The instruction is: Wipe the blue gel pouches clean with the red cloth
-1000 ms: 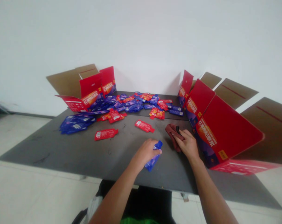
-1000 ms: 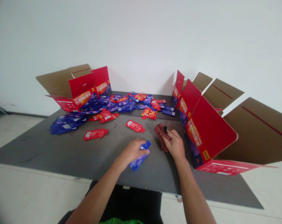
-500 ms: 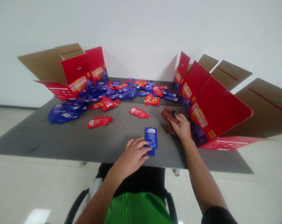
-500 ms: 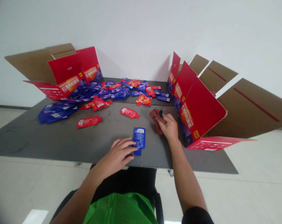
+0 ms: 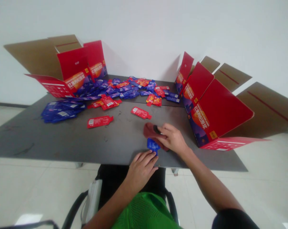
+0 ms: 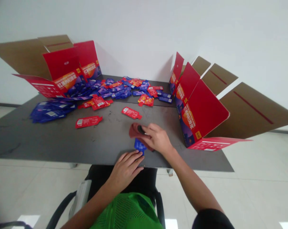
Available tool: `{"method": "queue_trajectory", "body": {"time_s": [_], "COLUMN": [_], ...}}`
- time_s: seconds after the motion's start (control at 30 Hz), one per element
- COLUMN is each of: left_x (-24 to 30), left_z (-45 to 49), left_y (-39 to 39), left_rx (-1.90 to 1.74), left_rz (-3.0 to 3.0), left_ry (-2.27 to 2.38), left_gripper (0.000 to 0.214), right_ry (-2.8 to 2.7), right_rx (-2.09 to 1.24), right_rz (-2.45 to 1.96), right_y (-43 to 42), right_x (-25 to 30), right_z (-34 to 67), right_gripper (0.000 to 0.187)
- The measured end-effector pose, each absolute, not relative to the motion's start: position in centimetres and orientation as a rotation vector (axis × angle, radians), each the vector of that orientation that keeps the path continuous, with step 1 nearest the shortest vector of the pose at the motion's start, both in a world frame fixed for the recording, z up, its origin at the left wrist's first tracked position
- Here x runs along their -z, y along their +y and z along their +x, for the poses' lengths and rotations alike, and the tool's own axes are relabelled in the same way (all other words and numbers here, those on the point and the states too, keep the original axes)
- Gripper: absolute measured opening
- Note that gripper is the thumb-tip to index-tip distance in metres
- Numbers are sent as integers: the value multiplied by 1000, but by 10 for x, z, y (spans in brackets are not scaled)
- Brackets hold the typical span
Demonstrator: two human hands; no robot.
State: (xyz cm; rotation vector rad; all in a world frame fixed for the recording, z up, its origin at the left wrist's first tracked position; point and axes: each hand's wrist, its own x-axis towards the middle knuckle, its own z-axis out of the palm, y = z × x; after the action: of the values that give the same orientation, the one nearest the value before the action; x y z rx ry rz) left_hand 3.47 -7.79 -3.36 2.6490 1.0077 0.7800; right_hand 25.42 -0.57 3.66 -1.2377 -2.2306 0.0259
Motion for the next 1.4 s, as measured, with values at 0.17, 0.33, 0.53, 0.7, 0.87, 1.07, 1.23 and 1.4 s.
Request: {"method": "queue_trajectory", "body": {"time_s": [0.17,0.33,0.53,0.7,0.87,1.07,1.23,1.4], "left_x": [36,35,34,34,35,36,37,38], "left_z": [36,36,36,36,36,36,37,37], "left_y": [-75,-73,-73,-72,-72,-72,-72,-73], "left_rx": [-794,-818,-805,-762,-785,-761,-782,-769], "left_rz": [2613,2585,2566,2569,2558,2555,2556,2551], "left_ry": [1033,1002,1012,1008,1003,1029,1012,1029], "left_gripper": [37,36,37,38,37,38,38,38], "right_ry": [-2530,-2382,-2414,-2455,-2355,-2538,-2455,-2335], "right_rx": [-10,178,11,-34,124,-64,-20,141], "right_rz": [-1209,-1477,-1271,-1259,-1431,-1198,-1337,-1438], "right_y": [6,48,4,15,40,-9,29,48], "right_x": [-11,-22,-30,-11,-34,-34,-13,-34], "right_z": [245,271,253,254,264,241,252,266], "right_gripper": [31,32,32,34,33,29,33,31]}}
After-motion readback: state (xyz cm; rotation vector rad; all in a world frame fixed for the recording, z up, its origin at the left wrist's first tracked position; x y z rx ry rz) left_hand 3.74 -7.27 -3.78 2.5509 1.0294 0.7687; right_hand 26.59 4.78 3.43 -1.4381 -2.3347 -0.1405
